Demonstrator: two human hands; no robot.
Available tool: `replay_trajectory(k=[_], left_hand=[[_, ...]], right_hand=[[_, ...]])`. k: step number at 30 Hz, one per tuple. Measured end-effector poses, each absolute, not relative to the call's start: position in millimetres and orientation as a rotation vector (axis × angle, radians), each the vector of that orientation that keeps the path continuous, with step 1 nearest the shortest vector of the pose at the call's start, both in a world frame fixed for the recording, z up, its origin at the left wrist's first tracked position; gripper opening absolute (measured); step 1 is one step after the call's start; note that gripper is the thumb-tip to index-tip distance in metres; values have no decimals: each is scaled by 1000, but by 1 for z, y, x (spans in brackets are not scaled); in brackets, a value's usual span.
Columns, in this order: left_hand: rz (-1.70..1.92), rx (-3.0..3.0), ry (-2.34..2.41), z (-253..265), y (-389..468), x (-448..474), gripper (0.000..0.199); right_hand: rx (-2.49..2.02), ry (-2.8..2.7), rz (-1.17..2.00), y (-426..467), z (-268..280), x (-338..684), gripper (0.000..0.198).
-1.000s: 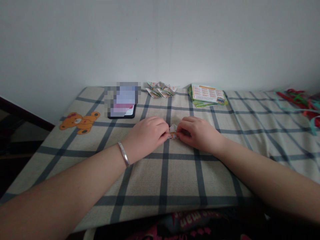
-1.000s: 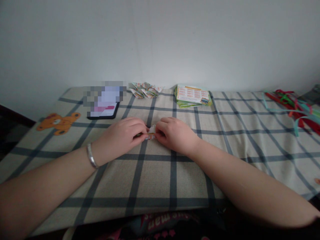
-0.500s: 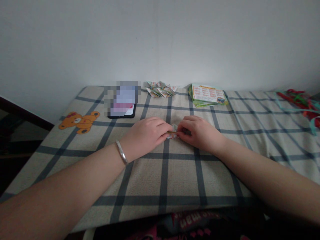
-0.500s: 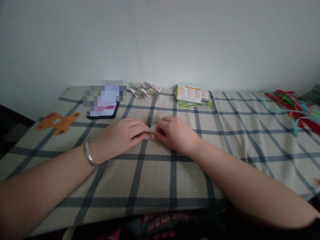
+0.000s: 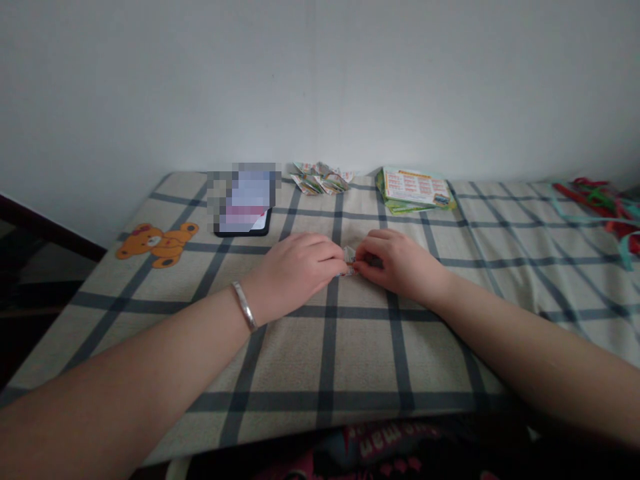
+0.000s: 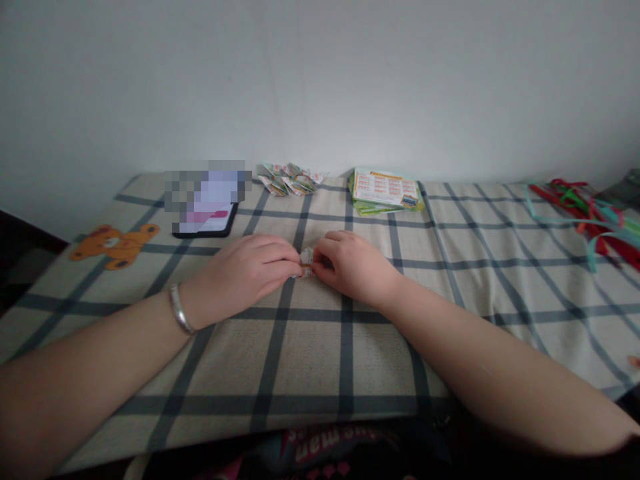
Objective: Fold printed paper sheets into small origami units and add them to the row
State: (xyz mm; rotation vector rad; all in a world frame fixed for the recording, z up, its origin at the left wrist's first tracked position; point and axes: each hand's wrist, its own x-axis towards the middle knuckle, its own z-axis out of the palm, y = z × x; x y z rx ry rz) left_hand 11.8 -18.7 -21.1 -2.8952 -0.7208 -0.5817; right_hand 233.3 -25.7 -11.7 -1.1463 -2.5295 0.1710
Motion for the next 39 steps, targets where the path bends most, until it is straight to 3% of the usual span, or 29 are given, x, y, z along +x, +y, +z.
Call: replay_trajectory(k=[10,18,39], left_hand=[[-486,-2973,-673,-13,-23,11,21],[-357,-2940,-634,-11,-24,10,22],[-258,-2869,-643,-2,-28,7,18]], right_hand=[[-1118,-2525,178,-23,-13,239,6],[-794,-2709,179,-27,-8,250,19],[-857,-2855,-57,-32,3,247,22]])
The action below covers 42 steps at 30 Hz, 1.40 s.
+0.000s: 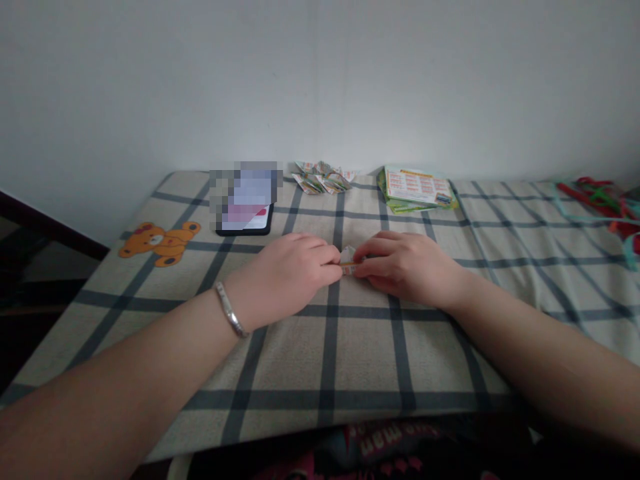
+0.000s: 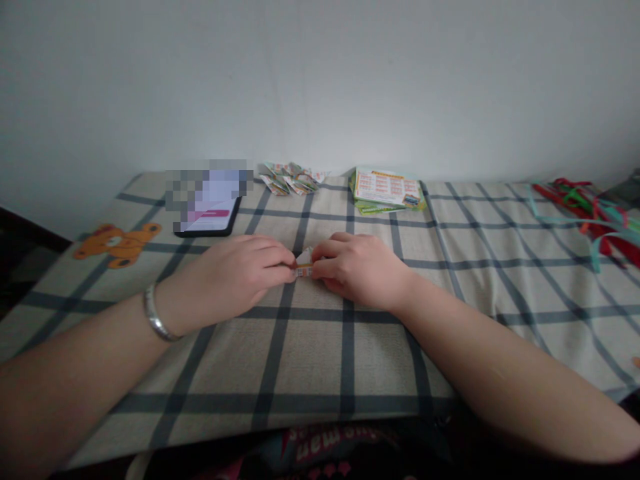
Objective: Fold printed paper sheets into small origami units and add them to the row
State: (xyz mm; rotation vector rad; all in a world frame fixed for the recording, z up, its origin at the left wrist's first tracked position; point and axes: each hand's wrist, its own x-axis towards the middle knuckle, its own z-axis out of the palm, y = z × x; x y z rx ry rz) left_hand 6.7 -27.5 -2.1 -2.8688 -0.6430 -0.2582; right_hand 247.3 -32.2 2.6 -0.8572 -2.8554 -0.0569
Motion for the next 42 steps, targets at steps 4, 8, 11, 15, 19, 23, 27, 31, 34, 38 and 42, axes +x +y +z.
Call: replay_trajectory(k=[4,8,11,15,19,23,27,31,34,38,42], left_hand=[[-261,-2876,-654,0,-25,5,17],[-245,-2863,-662,3,-24,4,18],[-248,-2866,-654,4,-24,3,19],[-254,-2875,-663,4,-23,1,19],[-256,-2892,-675,4,-22,0,20],[-270,-2900,-675,4,-22,-1,21],[-268,-2903,-676,5,-23,-1,20],[-270,-2909,-681,5,-23,-2,20],[-282,-2920,-684,5,-22,-3,21],[-269,-2925,-682,5,-22,-3,19],[-267,-2938,-685,6,-23,-3,19]], right_hand=[[-865,-2878,-51,-32,5,250,22],[-862,-2880,-40,-32,7,253,23],[-859,-2876,-2,-32,9,256,26],[-876,-2871,32,-32,11,258,22],[-896,-2871,68,-31,13,262,20],[-879,-2881,109,-29,15,267,19],[-909,-2881,97,-29,15,270,20],[-944,-2883,92,-30,15,273,21],[-967,-2895,81,-31,17,273,21],[-991,-2911,68,-31,21,274,22],[-1003,-2909,63,-32,23,275,21]])
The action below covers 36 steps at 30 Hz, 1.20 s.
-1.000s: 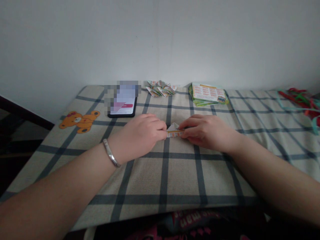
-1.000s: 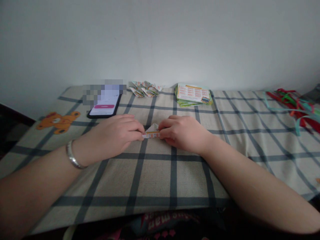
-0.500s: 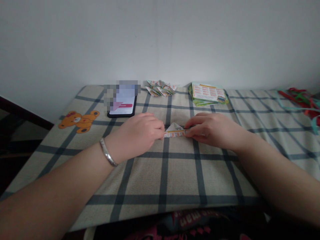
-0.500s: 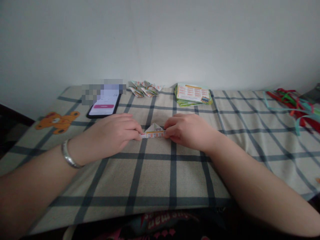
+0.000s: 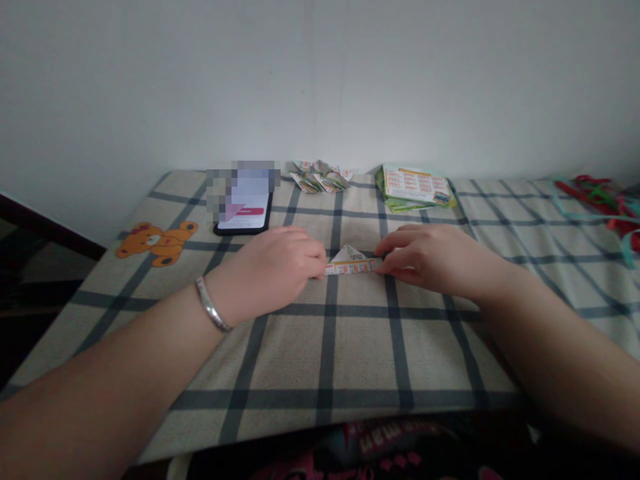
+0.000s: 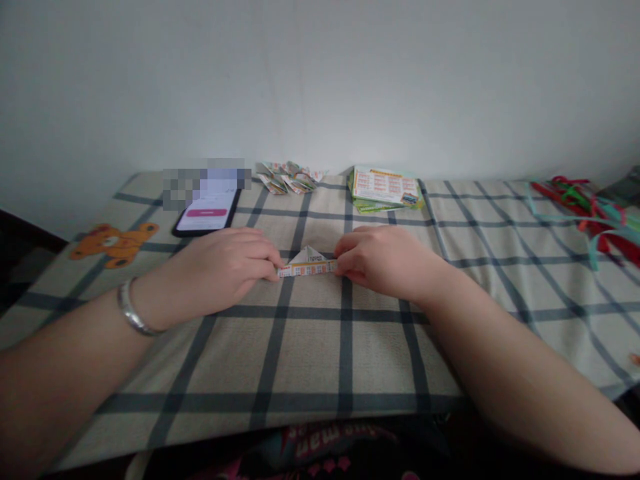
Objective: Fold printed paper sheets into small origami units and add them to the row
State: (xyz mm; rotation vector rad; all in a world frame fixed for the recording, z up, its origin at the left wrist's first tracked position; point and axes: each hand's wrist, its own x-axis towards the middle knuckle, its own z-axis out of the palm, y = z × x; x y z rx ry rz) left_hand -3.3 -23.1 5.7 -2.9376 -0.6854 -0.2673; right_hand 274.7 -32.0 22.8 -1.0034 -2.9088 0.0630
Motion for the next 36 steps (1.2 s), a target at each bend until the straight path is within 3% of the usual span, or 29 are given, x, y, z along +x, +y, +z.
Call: replay_trajectory(k=[19,36], left_hand=[[-390,-3005,-810,2,-23,-3,23],[-380,-3007,-923,-6,-21,1,13]], right_hand=[[-1028,-2881,31,-33,23,280,11],[-1361,-2544,44,-23,-1,263,29]])
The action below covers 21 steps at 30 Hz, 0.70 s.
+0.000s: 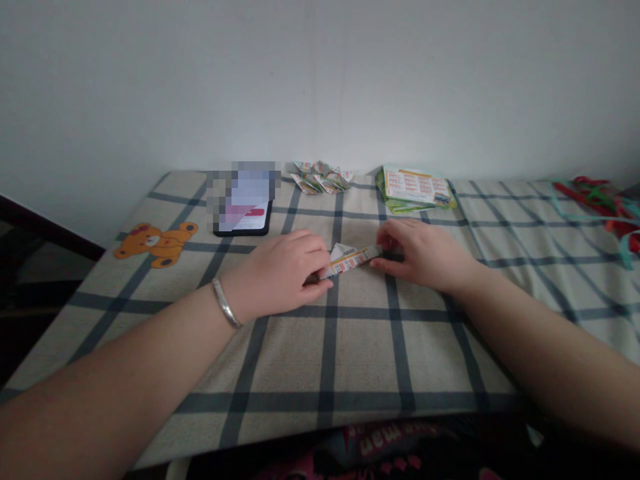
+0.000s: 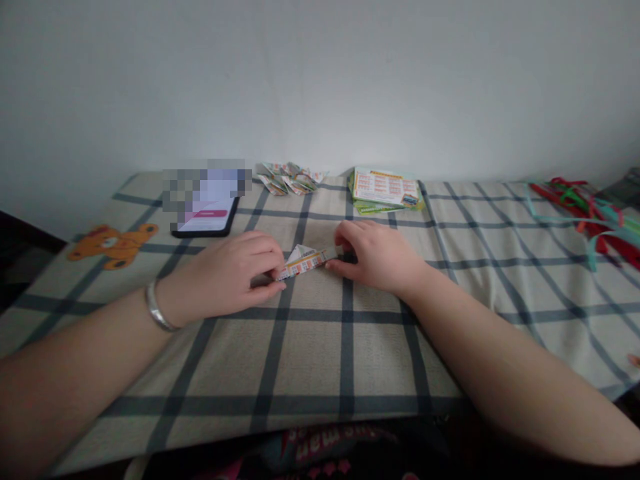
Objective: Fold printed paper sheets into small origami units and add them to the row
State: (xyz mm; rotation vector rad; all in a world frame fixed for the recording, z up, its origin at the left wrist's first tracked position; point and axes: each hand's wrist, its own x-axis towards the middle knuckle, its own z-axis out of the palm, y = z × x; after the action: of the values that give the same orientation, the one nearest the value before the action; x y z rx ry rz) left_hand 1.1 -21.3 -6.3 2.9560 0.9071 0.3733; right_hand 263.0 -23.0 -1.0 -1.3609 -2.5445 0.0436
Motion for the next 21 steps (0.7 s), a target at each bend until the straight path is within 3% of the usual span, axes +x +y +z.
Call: replay_trajectory(k=[4,12,21], left_hand=[[372,3026,906,-8,-21,2,14],[419,2979,986,-9,-22,4,12],[518,2912,1106,-14,-24,5,35]], right_hand=[[-1377,-2430,221,-19,-6,261,32],[-1215,-2440,342,-18,-8,256,16],[-1132,-2468,370,-17,-13,254,9]])
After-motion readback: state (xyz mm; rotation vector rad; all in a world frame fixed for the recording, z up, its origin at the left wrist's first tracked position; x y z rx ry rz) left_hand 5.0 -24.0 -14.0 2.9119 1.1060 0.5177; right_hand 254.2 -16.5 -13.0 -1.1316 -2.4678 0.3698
